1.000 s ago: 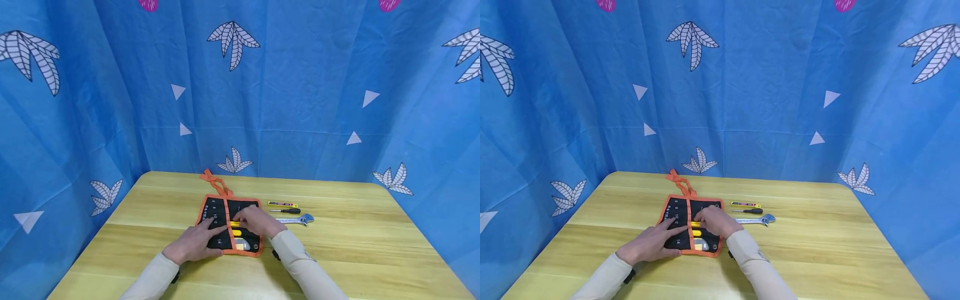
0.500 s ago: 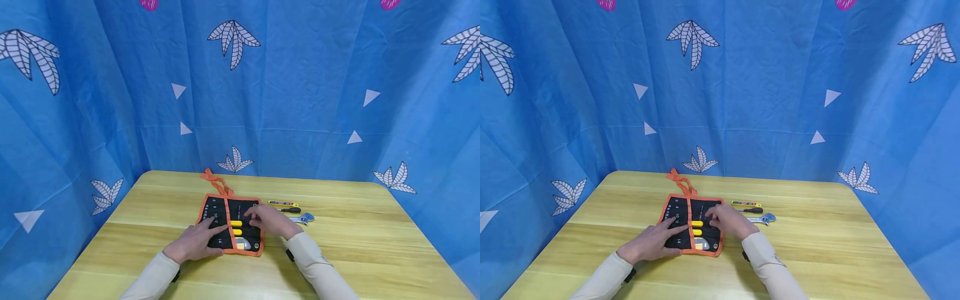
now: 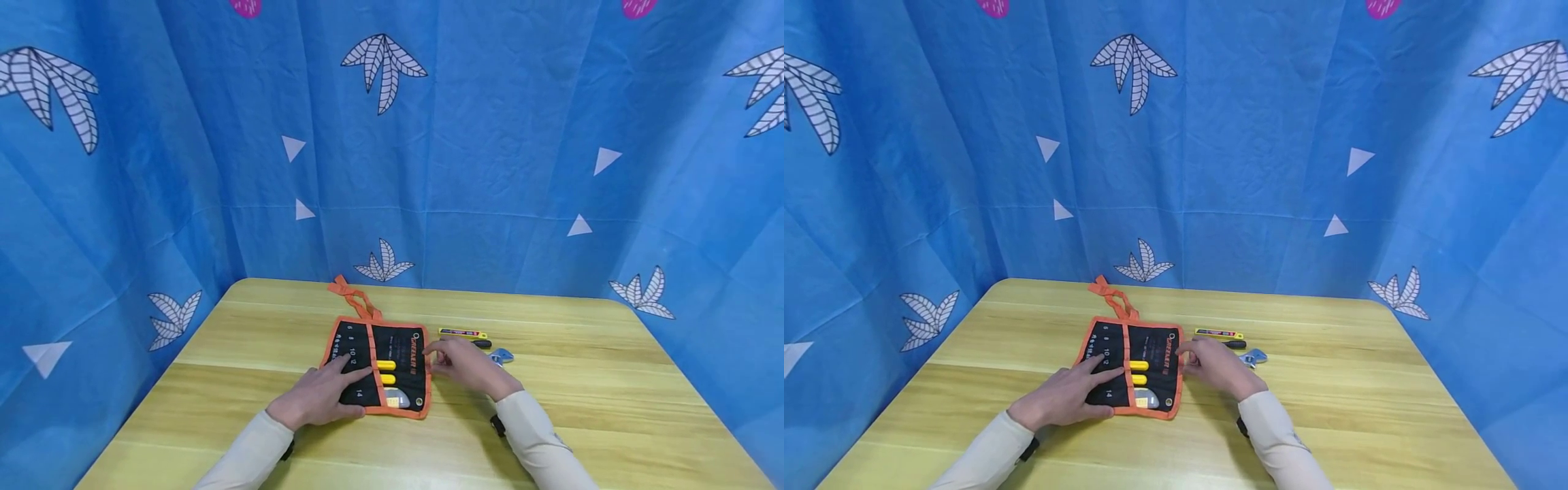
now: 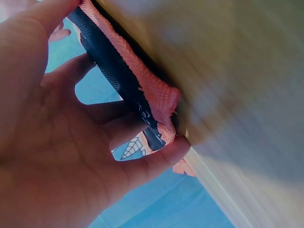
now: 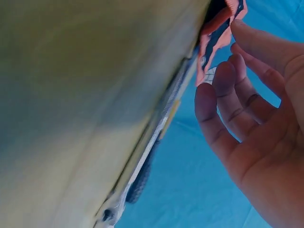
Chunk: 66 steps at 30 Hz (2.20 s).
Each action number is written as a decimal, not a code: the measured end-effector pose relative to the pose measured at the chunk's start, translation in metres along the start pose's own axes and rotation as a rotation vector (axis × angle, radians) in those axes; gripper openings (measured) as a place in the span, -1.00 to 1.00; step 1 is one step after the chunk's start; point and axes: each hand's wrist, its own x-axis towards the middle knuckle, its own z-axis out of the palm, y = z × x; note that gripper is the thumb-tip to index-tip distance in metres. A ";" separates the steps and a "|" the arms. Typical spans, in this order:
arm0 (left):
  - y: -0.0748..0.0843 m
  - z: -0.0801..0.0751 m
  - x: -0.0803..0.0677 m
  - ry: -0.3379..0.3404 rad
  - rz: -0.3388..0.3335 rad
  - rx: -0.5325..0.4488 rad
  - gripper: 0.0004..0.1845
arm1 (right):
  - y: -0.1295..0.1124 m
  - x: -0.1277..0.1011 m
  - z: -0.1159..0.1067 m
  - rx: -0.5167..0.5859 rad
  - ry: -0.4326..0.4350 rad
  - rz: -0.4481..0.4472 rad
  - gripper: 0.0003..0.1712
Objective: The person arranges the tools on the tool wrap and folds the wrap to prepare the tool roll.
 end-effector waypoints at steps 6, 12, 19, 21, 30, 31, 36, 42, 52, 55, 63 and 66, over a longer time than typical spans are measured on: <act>-0.001 0.002 0.002 -0.002 -0.003 0.001 -0.19 | 0.013 -0.010 -0.007 -0.014 0.025 -0.001 -0.71; 0.000 0.002 0.002 0.000 -0.008 0.000 -0.19 | 0.027 -0.019 -0.021 -0.005 0.063 -0.006 -0.72; 0.000 0.001 0.001 -0.004 -0.013 -0.006 -0.19 | 0.040 -0.026 -0.037 0.022 0.062 0.085 -0.66; 0.000 0.001 0.000 -0.003 -0.014 -0.006 -0.19 | 0.043 -0.028 -0.041 0.030 0.061 0.103 -0.65; 0.001 0.000 0.000 0.003 -0.011 -0.006 -0.19 | 0.059 -0.042 -0.051 0.031 0.060 0.150 -0.66; 0.000 0.000 0.000 0.004 -0.011 -0.006 -0.19 | 0.060 -0.043 -0.052 0.029 0.054 0.150 -0.66; 0.000 0.001 0.000 0.006 -0.008 -0.005 -0.19 | 0.065 -0.048 -0.054 0.057 0.025 0.183 -0.69; -0.001 0.001 0.000 0.010 -0.003 -0.004 -0.19 | 0.069 -0.051 -0.054 0.044 -0.011 0.200 -0.72; 0.000 0.001 -0.001 0.008 -0.003 0.005 -0.19 | 0.072 -0.053 -0.051 0.041 -0.033 0.215 -0.66; 0.000 0.000 -0.001 0.007 -0.002 0.004 -0.19 | 0.072 -0.053 -0.050 0.040 -0.039 0.228 -0.64; 0.000 0.000 0.000 0.006 -0.008 -0.002 -0.19 | 0.074 -0.053 -0.051 0.026 -0.061 0.249 -0.63; 0.000 0.000 0.000 0.006 -0.008 -0.006 -0.19 | 0.074 -0.052 -0.051 0.022 -0.065 0.252 -0.64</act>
